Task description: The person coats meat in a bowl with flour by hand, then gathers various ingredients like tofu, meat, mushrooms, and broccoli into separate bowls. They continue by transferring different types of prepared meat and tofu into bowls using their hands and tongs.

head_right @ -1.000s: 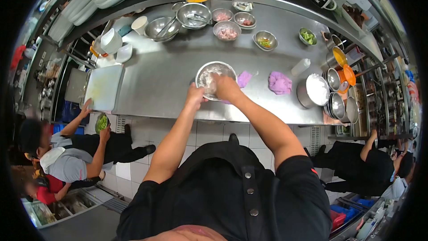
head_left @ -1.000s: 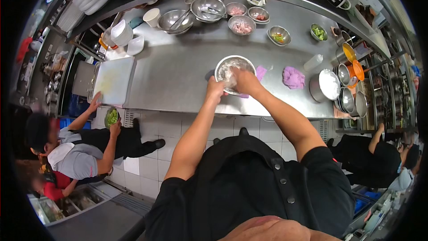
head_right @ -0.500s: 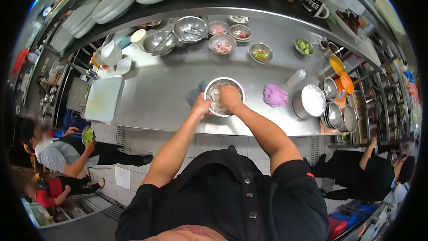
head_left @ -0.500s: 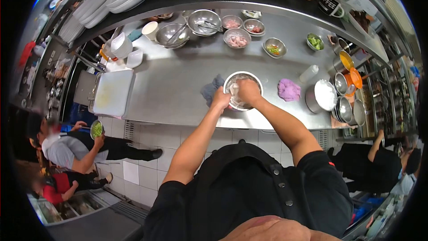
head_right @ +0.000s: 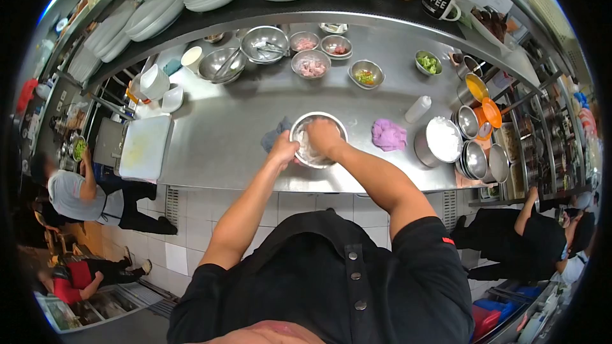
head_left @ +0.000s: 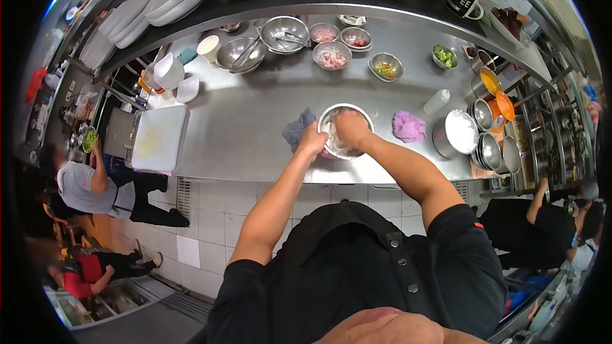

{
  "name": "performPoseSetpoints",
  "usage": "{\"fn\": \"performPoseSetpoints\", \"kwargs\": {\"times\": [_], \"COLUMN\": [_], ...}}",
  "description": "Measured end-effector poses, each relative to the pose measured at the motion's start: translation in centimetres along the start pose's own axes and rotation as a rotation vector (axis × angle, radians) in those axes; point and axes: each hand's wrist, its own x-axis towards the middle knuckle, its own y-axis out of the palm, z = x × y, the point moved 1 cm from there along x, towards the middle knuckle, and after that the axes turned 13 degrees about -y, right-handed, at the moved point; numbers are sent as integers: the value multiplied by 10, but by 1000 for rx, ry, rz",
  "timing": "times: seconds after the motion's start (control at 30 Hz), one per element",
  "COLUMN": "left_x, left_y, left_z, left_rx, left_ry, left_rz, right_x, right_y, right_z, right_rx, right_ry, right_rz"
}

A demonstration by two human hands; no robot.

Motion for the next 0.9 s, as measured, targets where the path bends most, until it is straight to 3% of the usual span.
{"fn": "performPoseSetpoints", "kwargs": {"times": [0.03, 0.1, 0.13, 0.17, 0.23, 0.27, 0.37, 0.4, 0.47, 0.53, 0.57, 0.63, 0.67, 0.7, 0.77, 0.83, 0.9], "left_x": [8, 11, 8, 5, -3, -9, -15, -14, -15, -19, -22, -14, -12, -10, -10, -14, -19], "left_y": [3, 0, -15, -30, -32, -16, -9, -12, -25, -12, -5, 1, -1, -4, -13, -14, -4], "left_z": [6, 5, -2, -8, -13, -16, -20, -22, -21, -13, -9, 3, 6, 7, 1, -5, -4], "left_rx": [-96, -187, -273, -360, -287, -269, -210, -191, -140, -80, -13, -136, -199, -261, -295, -231, -219], "left_ry": [-47, -94, -86, -78, -71, -22, -22, -13, -1, -13, -9, -32, -74, -115, -83, 0, 52], "left_rz": [-56, -105, -103, -100, -71, -64, -89, -47, 15, 15, 21, -46, -109, -172, -125, -28, -43], "right_x": [9, 24, 7, 2, -4, 1, 17, 16, -21, -37, -26, 5, 5, -4, -26, -28, -9], "right_y": [8, 30, 5, 2, 1, -5, -10, 10, -7, -32, -20, 8, 4, 6, 8, -11, -33], "right_z": [-11, -29, -9, -9, -8, -15, -19, -12, 22, 39, 32, 4, -1, 1, 11, 8, -8], "right_rx": [1, 208, 98, 98, -33, 59, 125, 9, -25, 27, 34, 65, 203, 203, -39, -34, 236], "right_ry": [8, 41, -144, -136, 14, 127, 107, -116, -195, -152, -157, 71, 55, 50, -213, -83, 220], "right_rz": [-1, -253, -393, -395, -244, -186, -123, -231, -235, -12, -7, 103, -129, -124, -625, -439, 90]}}
